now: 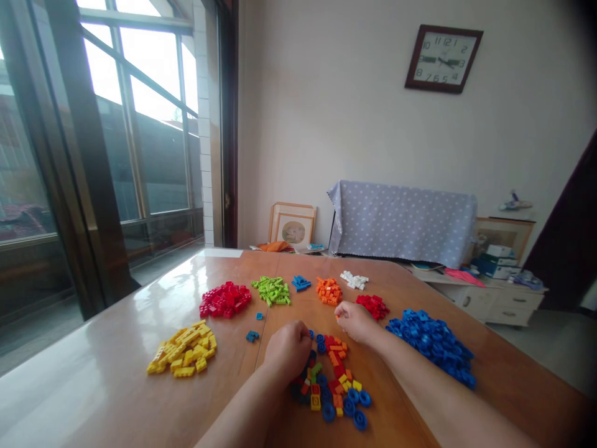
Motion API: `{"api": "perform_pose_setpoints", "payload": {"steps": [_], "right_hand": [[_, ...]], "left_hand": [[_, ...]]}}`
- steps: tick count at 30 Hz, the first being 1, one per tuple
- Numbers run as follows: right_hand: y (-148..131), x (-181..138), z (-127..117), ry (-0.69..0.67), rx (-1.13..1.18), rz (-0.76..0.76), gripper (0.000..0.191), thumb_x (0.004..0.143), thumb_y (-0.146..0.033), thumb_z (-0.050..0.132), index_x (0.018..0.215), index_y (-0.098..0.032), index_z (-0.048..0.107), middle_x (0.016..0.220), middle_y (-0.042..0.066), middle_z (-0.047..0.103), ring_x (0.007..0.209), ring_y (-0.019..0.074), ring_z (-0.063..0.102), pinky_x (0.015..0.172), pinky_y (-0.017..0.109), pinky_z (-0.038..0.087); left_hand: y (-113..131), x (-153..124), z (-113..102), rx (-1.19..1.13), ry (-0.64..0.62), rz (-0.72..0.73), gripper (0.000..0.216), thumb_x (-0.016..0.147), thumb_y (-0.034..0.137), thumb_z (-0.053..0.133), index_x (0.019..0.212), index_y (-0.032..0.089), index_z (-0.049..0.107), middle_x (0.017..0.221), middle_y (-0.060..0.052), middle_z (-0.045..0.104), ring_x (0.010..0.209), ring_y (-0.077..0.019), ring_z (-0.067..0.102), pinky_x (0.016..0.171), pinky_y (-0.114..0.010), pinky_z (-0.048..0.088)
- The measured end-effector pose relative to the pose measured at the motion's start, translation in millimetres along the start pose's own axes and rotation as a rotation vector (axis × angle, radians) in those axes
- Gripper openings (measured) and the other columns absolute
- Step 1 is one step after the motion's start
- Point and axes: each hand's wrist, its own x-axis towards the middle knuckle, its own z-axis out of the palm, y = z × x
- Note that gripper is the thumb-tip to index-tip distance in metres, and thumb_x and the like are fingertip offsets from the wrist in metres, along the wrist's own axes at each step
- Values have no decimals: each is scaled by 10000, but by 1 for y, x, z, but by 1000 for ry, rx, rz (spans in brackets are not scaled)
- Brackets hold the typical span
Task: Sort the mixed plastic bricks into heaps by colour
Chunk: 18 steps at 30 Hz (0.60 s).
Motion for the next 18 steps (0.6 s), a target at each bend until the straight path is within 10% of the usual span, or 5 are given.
{"api": "perform_pose_setpoints", "payload": {"steps": [18], "right_hand": [[-12,26,24,83,284,182,156,772,-176,529,909,-171,604,828,54,689,566,109,613,530,210,430]], "left_hand": [[-3,1,5,20,33,9,192,802,236,490,834,251,679,887,-20,720,813,-172,639,617,-246,348]]}}
